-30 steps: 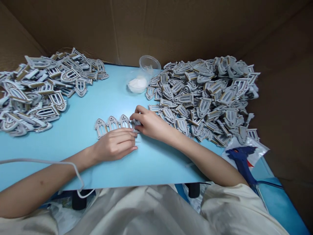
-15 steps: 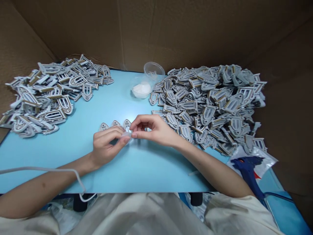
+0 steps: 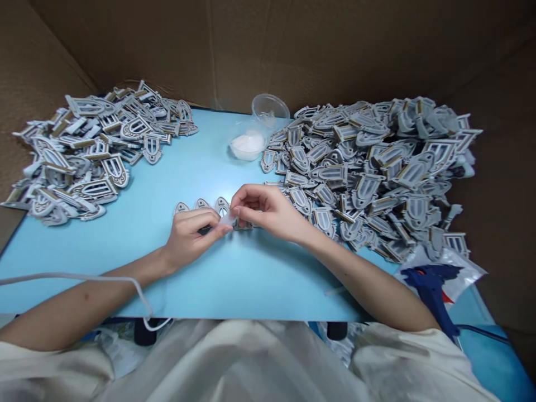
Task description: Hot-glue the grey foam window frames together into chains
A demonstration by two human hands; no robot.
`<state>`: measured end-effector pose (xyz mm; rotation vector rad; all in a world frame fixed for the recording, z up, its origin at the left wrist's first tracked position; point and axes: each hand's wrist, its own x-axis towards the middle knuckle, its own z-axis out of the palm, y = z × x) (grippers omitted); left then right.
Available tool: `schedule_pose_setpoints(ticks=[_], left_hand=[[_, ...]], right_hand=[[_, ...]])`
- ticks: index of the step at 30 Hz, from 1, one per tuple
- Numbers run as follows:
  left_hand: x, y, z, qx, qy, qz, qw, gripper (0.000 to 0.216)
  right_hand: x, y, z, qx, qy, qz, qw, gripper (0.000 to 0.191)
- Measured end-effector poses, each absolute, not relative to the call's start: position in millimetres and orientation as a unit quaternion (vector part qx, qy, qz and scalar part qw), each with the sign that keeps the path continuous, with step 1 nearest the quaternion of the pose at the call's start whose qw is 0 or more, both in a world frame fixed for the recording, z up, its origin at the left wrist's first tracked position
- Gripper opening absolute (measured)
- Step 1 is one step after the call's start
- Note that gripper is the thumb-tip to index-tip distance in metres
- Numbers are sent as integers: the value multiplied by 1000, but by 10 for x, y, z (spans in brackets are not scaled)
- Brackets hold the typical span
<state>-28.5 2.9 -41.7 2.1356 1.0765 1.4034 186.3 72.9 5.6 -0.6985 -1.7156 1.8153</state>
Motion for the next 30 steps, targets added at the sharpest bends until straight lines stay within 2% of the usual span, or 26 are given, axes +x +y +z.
schedule_pose_setpoints(ticks=[11,17,20,23,27,30], left_hand=[[-265,21,-377,760,362,514,165,29],[-264,1,-399,745,341,533,210,24],[-293,14,-417,736,355,543,196,26],[-326,22,-404,737,345,553,181,27],[-336,12,-346,774,300,530,173,23],[-334,14,-319,830,249,477,147,20]], right_hand=[[1853,661,28,-324,-581,688,289,21],[1829,641,-66,-327,-640,604,344,18],[1854,664,-63,-324,-668,560,367,20],[1882,696,-36,-329,-663,549,389,13],[1894,718,-18,-316,-655,577,371,22],[1901,735,-19,-346,-720,496,340,16]])
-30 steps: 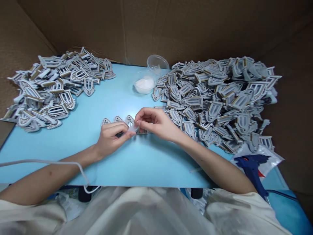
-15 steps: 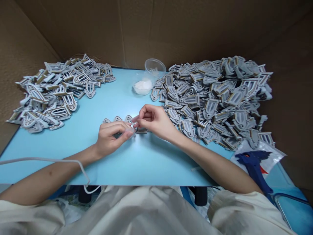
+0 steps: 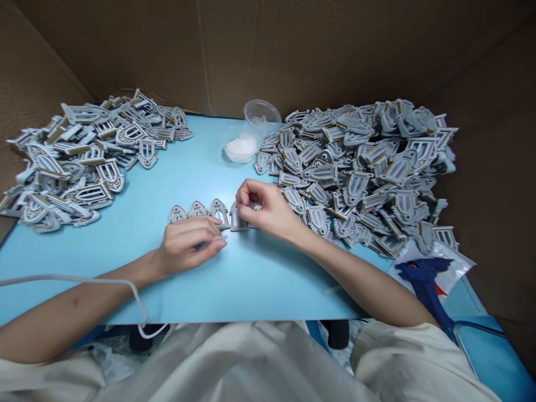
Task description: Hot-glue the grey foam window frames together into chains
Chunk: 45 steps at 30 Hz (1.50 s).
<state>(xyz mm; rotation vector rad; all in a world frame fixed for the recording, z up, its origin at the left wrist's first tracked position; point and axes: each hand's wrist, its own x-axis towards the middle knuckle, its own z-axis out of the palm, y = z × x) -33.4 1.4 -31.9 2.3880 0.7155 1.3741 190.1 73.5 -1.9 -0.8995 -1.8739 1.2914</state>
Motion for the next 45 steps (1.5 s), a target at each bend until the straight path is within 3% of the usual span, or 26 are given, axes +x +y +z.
schedule_pose_setpoints(ticks=[3,6,9,12,17,31,45], left_hand=[[-330,7,-311,882,198,417,91,27],[-299,-53,-308,917,179,353,43,40],[-251,-149,-320,917,226,329,1,41],[-226,-211,-339,908,273,318,-27,38],[-227,-221,-349,902,306,303,-39,39],[-200,-272,-401,904,326,274,-36,40],[-196,-267,-393,903,330,273,-24,39]], right_hand=[[1913,768,-41,-354,-763,443,309,8],[1906,795,-95,-341,-774,429,316,14],[1852,785,-153,-344,-762,453,309,28],[1761,741,-175,-348,-767,459,281,21],[1635,708,-180,-319,-808,407,281,18],[1615,805,-262,-278,-809,457,242,16],[1624,791,-387,-274,-895,278,215,11]])
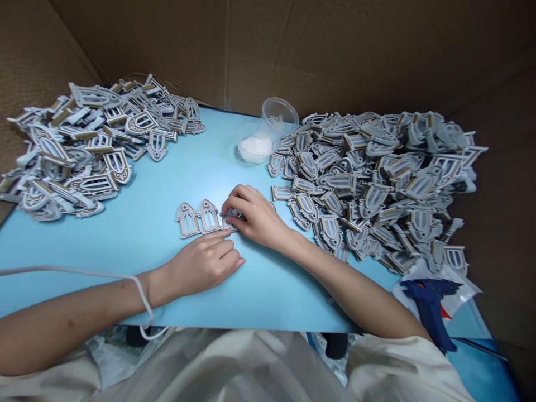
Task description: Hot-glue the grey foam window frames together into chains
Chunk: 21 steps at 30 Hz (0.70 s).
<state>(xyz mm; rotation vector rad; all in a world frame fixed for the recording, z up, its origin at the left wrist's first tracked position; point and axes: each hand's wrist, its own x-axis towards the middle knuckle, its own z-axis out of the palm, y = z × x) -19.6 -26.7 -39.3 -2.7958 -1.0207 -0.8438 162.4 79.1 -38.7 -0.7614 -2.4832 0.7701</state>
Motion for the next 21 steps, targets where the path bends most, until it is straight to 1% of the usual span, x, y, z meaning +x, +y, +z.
schedule_pose_setpoints(ticks=[2,5,6,8,10,13,17,21], left_hand=[[-196,-266,-378,-900,-328,-285,17,39],[-228,-234,-329,-877,-329,-349,-22,39],[-251,-211,-310,-859,-343,-377,-46,39],[-311,-143,-277,-808,-391,-431,-92,42],[-373,-60,-258,-754,-440,-474,-119,45],[-427,38,-262,-710,-452,-520,-147,51],[-417,61,-304,-717,-435,-517,-172,54],[-414,62,-311,-734,-424,-501,-175,54]], right_hand=[[1632,803,-370,-275,-890,289,220,12],[1658,817,-289,-280,-850,344,285,5],[1672,818,-247,-289,-824,375,311,8],[1703,811,-147,-310,-765,451,339,23],[1724,790,-51,-312,-720,534,314,34],[1715,738,36,-297,-683,614,261,40],[1657,679,31,-298,-650,645,268,41],[1636,672,-13,-295,-632,663,273,33]])
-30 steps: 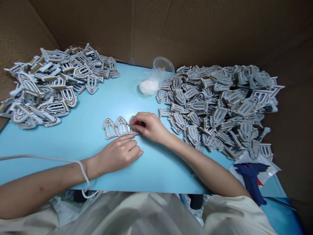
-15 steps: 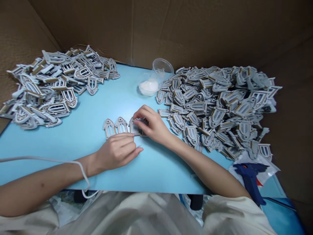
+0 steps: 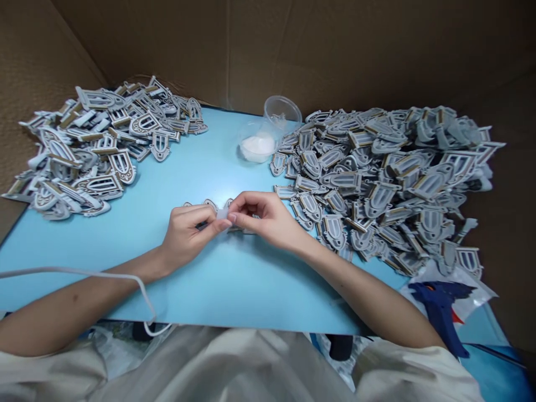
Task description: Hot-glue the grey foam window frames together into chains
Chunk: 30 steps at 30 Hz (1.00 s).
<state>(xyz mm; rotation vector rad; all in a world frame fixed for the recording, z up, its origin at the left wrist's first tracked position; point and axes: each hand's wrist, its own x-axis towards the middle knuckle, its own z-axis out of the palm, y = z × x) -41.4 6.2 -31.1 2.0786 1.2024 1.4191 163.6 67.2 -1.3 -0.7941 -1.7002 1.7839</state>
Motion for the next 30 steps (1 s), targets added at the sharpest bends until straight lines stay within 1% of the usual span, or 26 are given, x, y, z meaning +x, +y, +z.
schedule_pose_setpoints(ticks=[5,7,9,12,16,18,20,23,25,27,28,29,30], left_hand=[[-444,112,-252,756,409,472,195,54],[-443,121,-246,760,407,466,199,53],[-438,121,-251,762,405,463,203,52],[-431,115,-253,755,418,457,216,51],[-455,131,-200,742,434,452,237,51],[-508,157,-137,738,442,448,244,52],[-597,195,-55,748,461,415,237,49],[-757,270,47,774,501,340,188,39],[-835,319,59,779,520,317,151,35],[-872,358,24,777,530,312,134,34],[-877,372,-3,777,532,309,132,33],[-874,383,-31,777,534,308,132,33],[-868,391,-58,776,534,310,131,32]], right_hand=[[1645,676,-45,-291,-638,660,270,19],[1645,676,-56,-297,-657,626,297,16],[1646,679,-65,-315,-662,588,342,14],[1658,690,-66,-340,-621,596,378,19],[1679,698,-40,-347,-550,661,375,24],[1680,705,-31,-340,-532,677,377,29],[1679,719,-38,-336,-535,678,375,30],[1688,747,-80,-345,-579,633,380,19],[1707,754,-102,-360,-622,585,377,11],[1721,740,-94,-364,-667,549,349,25],[1720,726,-77,-362,-685,539,331,28],[1709,708,-54,-358,-700,533,313,27],[1688,690,-28,-352,-714,528,297,22]])
